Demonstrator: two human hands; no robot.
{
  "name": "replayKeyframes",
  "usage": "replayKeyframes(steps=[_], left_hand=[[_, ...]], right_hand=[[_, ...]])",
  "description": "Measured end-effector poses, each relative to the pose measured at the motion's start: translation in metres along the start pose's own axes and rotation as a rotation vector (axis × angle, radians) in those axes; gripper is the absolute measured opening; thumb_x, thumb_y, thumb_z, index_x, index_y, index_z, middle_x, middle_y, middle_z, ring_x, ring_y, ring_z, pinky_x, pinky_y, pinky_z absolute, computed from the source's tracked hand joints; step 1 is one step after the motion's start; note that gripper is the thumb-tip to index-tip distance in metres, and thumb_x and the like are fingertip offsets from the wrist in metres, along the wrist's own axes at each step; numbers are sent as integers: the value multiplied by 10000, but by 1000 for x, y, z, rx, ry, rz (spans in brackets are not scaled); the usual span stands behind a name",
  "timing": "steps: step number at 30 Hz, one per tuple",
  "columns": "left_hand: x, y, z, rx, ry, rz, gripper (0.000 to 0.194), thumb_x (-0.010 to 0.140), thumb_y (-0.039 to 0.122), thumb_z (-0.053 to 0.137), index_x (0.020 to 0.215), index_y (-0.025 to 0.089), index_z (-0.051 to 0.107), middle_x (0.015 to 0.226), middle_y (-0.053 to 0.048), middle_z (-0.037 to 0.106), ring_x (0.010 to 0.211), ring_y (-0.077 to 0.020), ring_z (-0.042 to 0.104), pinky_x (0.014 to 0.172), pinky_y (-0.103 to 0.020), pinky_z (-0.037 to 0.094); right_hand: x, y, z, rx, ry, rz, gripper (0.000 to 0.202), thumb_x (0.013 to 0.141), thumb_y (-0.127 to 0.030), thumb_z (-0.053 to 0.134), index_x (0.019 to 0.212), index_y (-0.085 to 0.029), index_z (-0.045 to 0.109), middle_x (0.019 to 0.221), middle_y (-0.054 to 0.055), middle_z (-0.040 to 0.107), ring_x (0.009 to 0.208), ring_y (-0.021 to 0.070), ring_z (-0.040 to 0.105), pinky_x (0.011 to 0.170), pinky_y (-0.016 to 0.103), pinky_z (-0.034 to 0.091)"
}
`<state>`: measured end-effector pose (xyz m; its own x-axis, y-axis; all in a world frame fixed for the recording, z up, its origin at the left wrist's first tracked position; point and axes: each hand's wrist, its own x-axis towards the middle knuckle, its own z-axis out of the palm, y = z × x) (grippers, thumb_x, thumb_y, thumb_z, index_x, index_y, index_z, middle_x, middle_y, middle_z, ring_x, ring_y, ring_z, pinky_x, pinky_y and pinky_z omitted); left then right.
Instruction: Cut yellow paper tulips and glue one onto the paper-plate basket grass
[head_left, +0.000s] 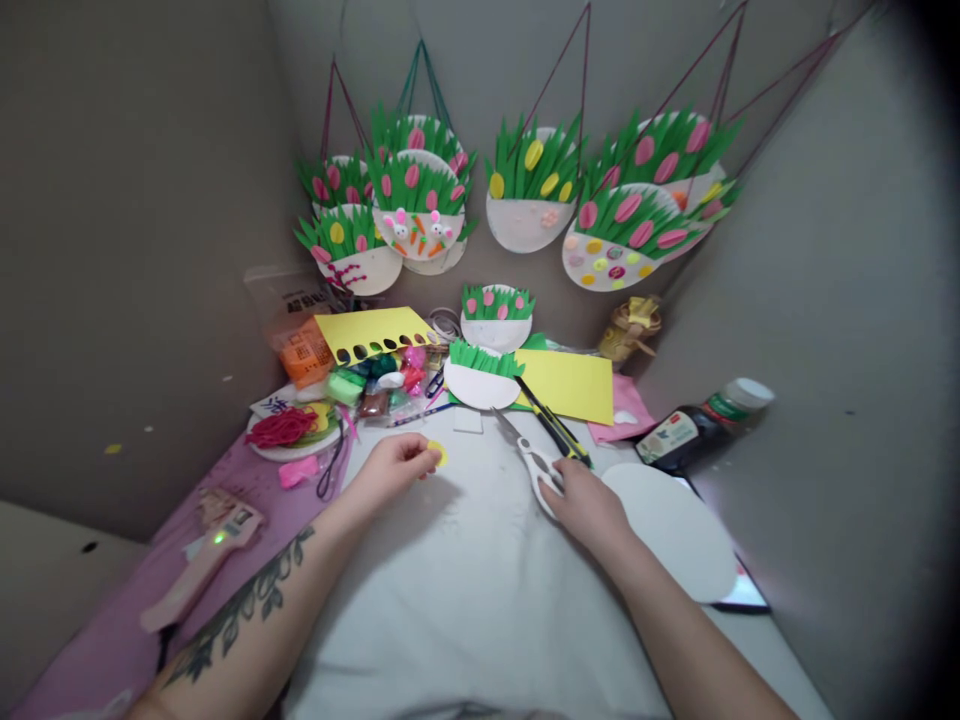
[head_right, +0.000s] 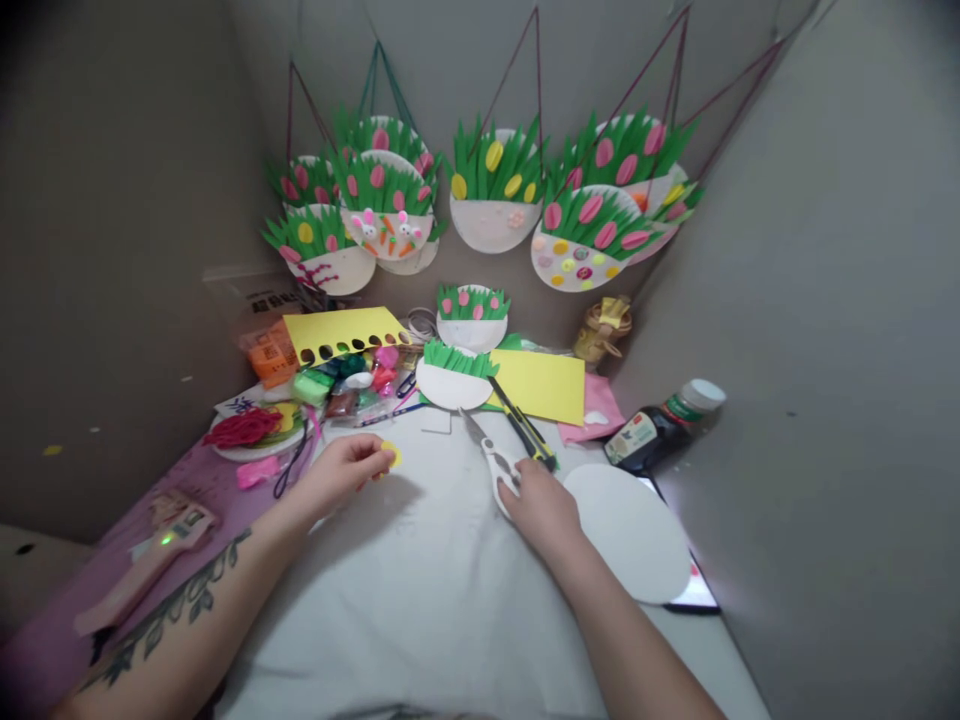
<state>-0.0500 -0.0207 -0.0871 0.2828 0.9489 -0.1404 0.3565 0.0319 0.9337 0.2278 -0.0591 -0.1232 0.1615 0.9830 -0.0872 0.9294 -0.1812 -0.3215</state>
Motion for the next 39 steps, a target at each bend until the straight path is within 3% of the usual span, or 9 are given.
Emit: replayKeyframes(steps=[5, 10, 15, 17, 21, 27, 32, 37, 39], left_hand=[[11, -18, 10, 155, 31, 41, 306, 690, 442, 567, 622, 145, 599, 551, 8, 562, 506, -109, 458, 478, -205, 314], [25, -21, 21, 540, 99, 148, 237, 713, 384, 564, 653, 165, 635, 656, -39, 640, 613, -162, 531, 546, -246, 324], [30, -15, 2, 779, 200, 154, 201, 767, 333, 520, 764, 181, 650, 808, -81, 668, 735, -203, 572, 623, -262, 357], [29, -18, -12, 790, 205, 196, 200, 779, 323, 503, 798, 186, 648, 854, -76, 660, 771, -200, 574, 665, -260, 373], [25, -29, -30, 779, 17, 244, 202, 745, 307, 546, 870, 197, 661, 942, -76, 626, 845, -212, 575, 744, -274, 404], [20, -35, -30, 782, -77, 304, 254, 742, 204, 517, 950, 195, 662, 961, -86, 588, 925, -218, 548, 835, -293, 405], [22, -42, -28, 787, -142, 354, 168, 765, 219, 508, 807, 174, 664, 894, -79, 556, 878, -202, 530, 817, -299, 411], [22, -37, -34, 665, -212, 401, 165, 779, 266, 515, 775, 164, 644, 883, -63, 564, 855, -181, 535, 795, -280, 422], [21, -32, -41, 586, -153, 369, 190, 795, 280, 490, 801, 156, 635, 865, -54, 589, 826, -171, 551, 766, -264, 431]], right_hand=[[-1, 2, 2, -136, 48, -44, 368, 836, -413, 457, 1066, -144, 557, 1008, 141, 602, 897, 254, 565, 663, 309, 366], [-5, -6, 4, -142, 179, -212, 256, 845, -359, 472, 962, -164, 588, 1038, 116, 575, 991, 255, 495, 792, 324, 374], [-12, -12, 10, -47, 180, -375, 248, 834, -320, 511, 995, -153, 599, 1085, 118, 567, 1034, 263, 468, 896, 355, 348], [-15, -20, 11, 7, 137, -464, 225, 841, -280, 508, 993, -153, 613, 1082, 112, 578, 1050, 252, 465, 917, 361, 345], [-5, -56, 11, 132, -67, -671, 187, 846, -188, 490, 958, -165, 638, 974, 72, 622, 972, 194, 509, 896, 310, 375], [41, -114, 30, 128, -114, -685, 303, 821, -149, 499, 1109, -147, 593, 1057, 103, 566, 1015, 203, 495, 908, 314, 369], [57, -114, 59, 195, -62, -642, 268, 781, -150, 534, 1040, -169, 600, 1011, 84, 531, 981, 202, 483, 896, 333, 373], [57, -101, 71, 382, 4, -659, 259, 740, -97, 528, 976, -171, 605, 991, 70, 529, 983, 191, 476, 907, 336, 375], [56, -101, 71, 426, 40, -675, 258, 738, -81, 514, 964, -168, 604, 978, 73, 532, 976, 194, 475, 902, 348, 380]])
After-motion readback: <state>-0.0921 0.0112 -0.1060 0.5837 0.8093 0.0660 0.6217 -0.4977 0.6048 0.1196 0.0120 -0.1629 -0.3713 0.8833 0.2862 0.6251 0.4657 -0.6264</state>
